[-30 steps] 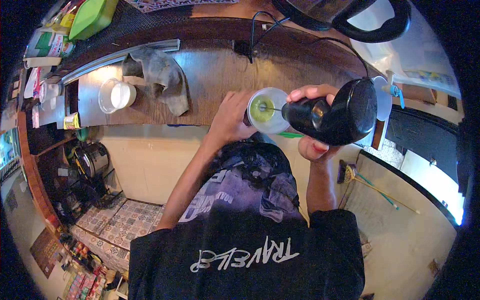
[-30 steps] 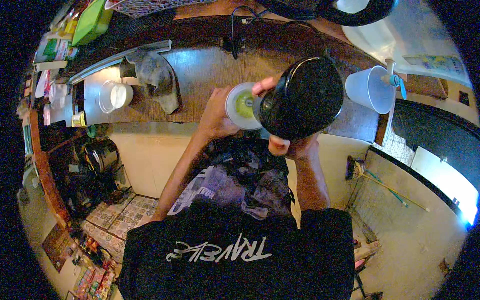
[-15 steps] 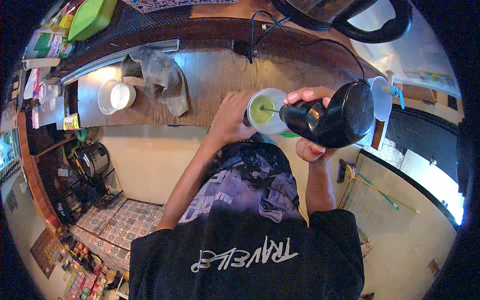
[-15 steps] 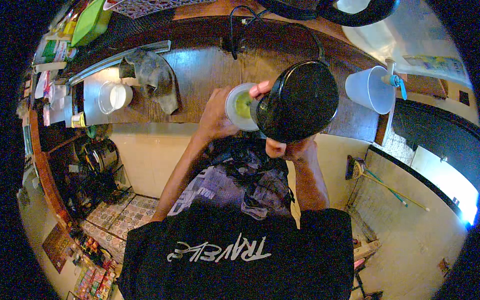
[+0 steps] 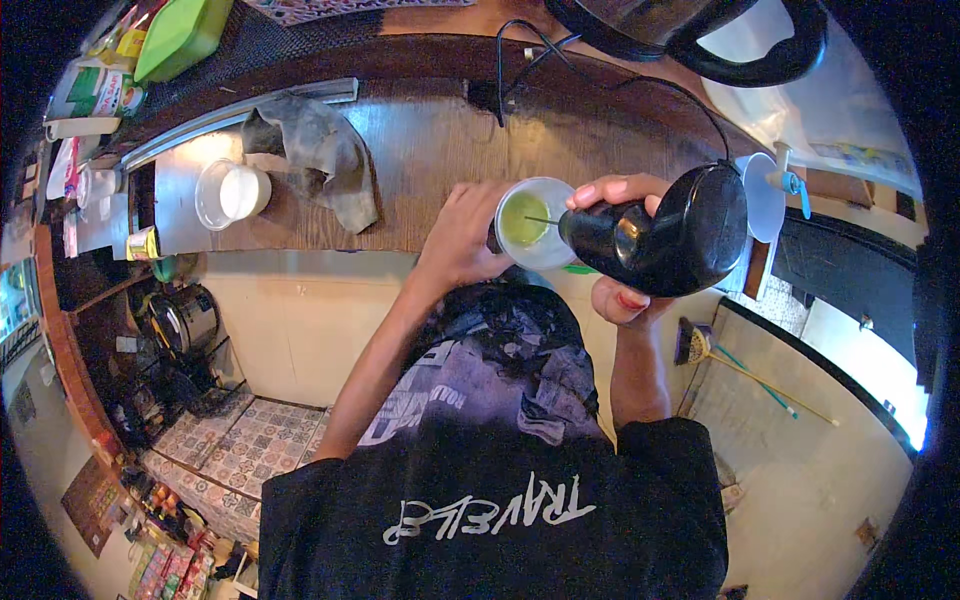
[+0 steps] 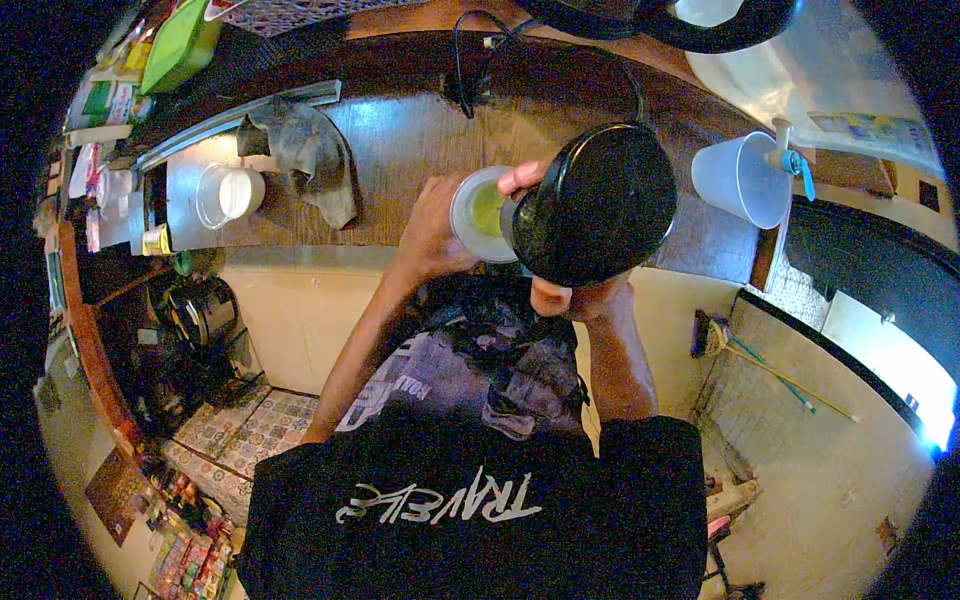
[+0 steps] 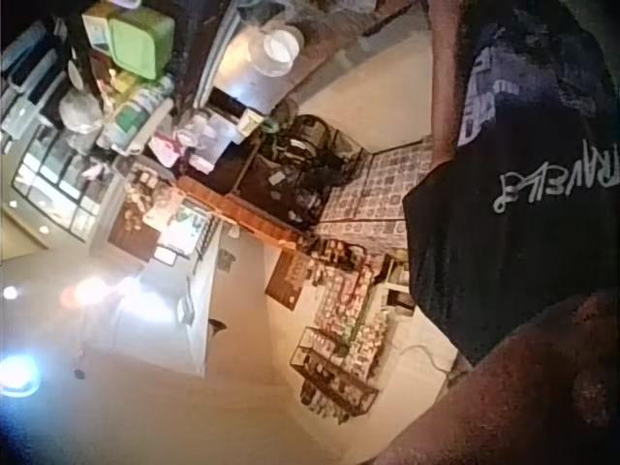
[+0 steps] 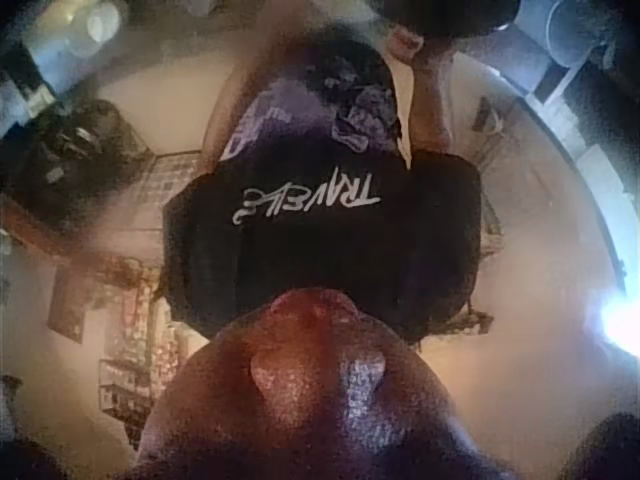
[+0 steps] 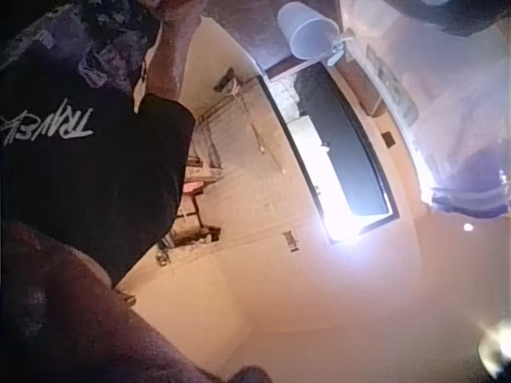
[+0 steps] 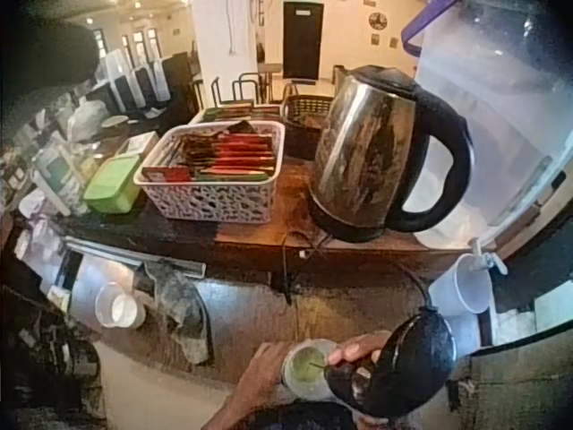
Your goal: Preparing a green drink using a kettle and a handheld frother at a cafe counter.
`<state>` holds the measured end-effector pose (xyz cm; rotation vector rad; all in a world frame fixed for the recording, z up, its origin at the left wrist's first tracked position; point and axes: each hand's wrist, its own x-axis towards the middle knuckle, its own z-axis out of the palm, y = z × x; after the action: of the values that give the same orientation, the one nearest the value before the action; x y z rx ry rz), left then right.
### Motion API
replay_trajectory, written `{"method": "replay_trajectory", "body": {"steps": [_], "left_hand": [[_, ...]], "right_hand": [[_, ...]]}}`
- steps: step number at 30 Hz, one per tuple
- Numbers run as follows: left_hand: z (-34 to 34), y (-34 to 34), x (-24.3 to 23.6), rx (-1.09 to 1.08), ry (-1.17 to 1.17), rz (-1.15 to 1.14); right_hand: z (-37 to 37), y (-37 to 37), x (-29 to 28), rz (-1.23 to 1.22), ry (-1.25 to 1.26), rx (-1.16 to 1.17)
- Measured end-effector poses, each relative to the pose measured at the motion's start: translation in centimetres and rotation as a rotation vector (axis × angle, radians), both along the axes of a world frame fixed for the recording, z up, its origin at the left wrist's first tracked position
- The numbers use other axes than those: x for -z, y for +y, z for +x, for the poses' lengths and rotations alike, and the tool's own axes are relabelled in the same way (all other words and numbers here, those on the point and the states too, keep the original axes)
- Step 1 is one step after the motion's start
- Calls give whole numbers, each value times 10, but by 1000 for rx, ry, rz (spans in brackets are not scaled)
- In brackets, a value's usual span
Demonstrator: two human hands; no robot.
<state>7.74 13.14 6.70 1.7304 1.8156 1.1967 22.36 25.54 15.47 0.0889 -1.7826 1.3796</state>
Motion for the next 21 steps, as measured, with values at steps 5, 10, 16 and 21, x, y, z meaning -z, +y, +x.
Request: {"method": "replay_trajectory", "body": {"steps": [5,10,16,21], "left_hand": [[1,1,0,-6,-6,30],[2,0,8,-14,28,12],[1,0,10,-7,33,0],[1,0,7,12,23,-22]], "right_hand": [[0,-1,-1,71,-92,45],[-1,-2,4,-19,51,19],[0,-8,-7,-8,-69,70],[0,-6,-5,18,-46,59]]}}
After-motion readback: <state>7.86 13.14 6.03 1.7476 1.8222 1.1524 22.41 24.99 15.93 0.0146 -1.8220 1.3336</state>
